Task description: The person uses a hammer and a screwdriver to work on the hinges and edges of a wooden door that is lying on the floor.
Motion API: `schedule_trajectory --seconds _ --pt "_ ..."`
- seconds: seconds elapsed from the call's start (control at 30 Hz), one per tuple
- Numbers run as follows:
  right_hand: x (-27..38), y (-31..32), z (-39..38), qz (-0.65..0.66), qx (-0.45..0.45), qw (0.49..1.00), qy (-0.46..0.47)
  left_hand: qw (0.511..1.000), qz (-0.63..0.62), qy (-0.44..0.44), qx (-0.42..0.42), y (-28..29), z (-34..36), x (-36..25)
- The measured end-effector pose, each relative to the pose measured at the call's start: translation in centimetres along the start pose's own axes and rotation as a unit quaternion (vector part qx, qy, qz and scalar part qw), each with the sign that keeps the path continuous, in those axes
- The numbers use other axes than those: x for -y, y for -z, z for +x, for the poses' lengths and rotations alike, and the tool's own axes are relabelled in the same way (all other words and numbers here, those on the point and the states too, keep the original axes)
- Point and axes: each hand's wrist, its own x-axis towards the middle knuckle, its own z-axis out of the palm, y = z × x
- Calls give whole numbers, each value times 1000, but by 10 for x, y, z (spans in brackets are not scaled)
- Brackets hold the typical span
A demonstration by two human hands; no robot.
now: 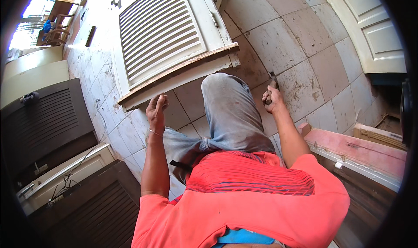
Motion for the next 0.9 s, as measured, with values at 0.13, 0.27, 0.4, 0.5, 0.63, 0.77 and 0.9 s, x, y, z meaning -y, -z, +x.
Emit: schedule_trajectory --seconds 0.13,0.27,0.4,0.5,0.63,0.77,0.9 --pt "7 -57 7 4 -1 995 -100 1000 -9 24 -2 4 -4 2" --pt "20 -33 12 -85 129 986 -55 1000 -3 12 -4 10 2 -7" --pt "12 25 -5 29 74 996 -45 998 -13 -19 -56 32 -19 -35" --pt "-6 32 -10 27 -176 984 -25 996 -36 -28 -82 49 -25 -38" --pt "8 -74 12 34 185 967 -170 996 -30 -46 -64 38 -11 -43" --pt "0 -43 6 17 171 978 -117 995 -22 -75 -70 61 -15 -48" --pt "-4 23 -26 -9 -50 997 -50 986 -25 -77 -147 117 -38 -35"
